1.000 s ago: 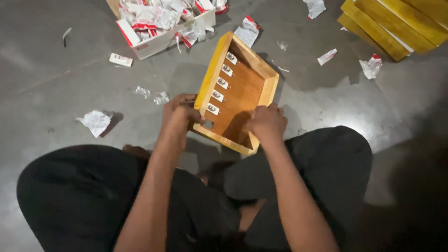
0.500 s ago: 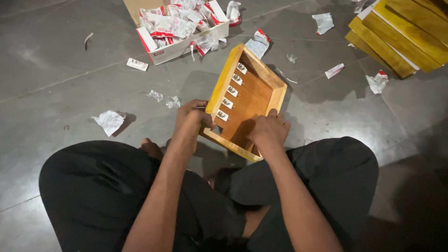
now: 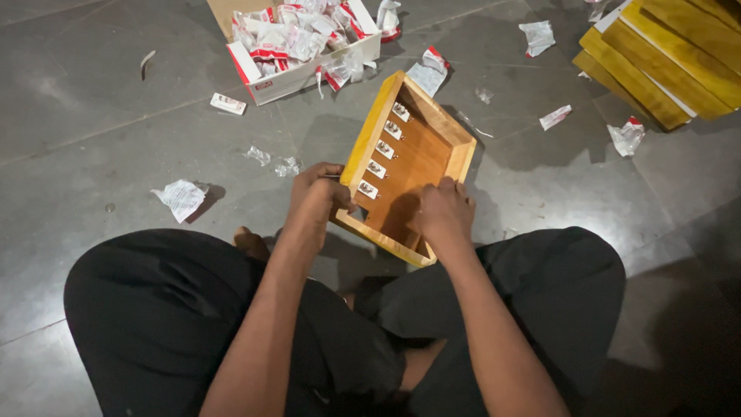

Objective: The person sits on the floor and assembles small white electrical components onto a white board, then places them into a yellow wooden box. They repeat this process multiple times, handling the components and packaging materials.

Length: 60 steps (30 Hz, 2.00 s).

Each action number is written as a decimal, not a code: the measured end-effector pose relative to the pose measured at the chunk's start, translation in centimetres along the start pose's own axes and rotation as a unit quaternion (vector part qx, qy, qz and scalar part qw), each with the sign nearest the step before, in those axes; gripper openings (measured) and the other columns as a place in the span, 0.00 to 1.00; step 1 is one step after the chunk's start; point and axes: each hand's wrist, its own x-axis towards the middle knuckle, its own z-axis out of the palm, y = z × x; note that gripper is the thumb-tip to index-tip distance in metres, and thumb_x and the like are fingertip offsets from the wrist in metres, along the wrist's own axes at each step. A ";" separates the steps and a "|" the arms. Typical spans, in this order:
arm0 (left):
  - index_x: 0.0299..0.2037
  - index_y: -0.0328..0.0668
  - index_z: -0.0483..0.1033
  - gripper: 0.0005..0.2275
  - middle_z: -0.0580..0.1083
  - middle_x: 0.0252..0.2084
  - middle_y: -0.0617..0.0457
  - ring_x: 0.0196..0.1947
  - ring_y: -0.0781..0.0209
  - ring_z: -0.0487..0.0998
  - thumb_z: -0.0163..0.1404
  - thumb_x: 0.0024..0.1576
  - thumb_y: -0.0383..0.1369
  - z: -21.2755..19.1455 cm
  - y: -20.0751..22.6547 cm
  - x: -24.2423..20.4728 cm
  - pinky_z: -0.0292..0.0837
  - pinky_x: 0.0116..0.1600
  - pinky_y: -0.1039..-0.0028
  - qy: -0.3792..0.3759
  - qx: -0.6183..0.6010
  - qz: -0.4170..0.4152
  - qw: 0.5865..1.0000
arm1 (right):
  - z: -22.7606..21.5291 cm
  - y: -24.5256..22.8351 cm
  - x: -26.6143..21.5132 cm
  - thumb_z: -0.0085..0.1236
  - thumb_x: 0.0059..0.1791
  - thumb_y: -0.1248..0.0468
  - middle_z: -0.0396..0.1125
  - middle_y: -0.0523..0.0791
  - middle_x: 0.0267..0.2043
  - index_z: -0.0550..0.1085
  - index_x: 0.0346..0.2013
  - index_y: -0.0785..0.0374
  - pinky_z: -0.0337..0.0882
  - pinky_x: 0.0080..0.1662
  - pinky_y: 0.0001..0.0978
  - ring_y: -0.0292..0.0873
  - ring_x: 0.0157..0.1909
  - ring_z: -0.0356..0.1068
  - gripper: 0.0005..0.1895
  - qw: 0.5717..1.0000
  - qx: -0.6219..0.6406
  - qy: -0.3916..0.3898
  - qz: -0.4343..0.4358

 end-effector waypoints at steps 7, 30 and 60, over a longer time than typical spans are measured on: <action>0.47 0.23 0.75 0.25 0.76 0.25 0.41 0.21 0.53 0.76 0.49 0.34 0.21 0.0 -0.3 0.5 0.72 0.29 0.70 0.012 0.004 0.006 1.000 | 2.1 1.1 2.1 0.62 0.41 0.69 0.72 0.48 0.38 0.75 0.34 0.58 0.70 0.51 0.44 0.52 0.46 0.72 0.09 0.980 0.131 0.084 -0.120; 0.45 0.24 0.78 0.24 0.76 0.25 0.42 0.21 0.54 0.78 0.50 0.34 0.22 -0.1 -1.1 0.1 0.72 0.31 0.72 -0.003 -0.038 0.021 0.999 | 5.1 -3.5 1.9 0.60 0.46 0.72 0.66 0.47 0.40 0.74 0.39 0.68 0.71 0.45 0.31 0.42 0.40 0.71 0.08 0.854 0.482 0.109 -0.159; 0.41 0.25 0.78 0.19 0.75 0.24 0.43 0.19 0.55 0.75 0.48 0.37 0.21 -0.3 -1.9 0.9 0.71 0.29 0.72 0.003 -0.063 0.018 0.998 | 2.4 -4.4 -0.9 0.59 0.42 0.77 0.66 0.50 0.43 0.75 0.40 0.67 0.73 0.44 0.37 0.51 0.43 0.74 0.13 0.878 0.393 0.161 -0.220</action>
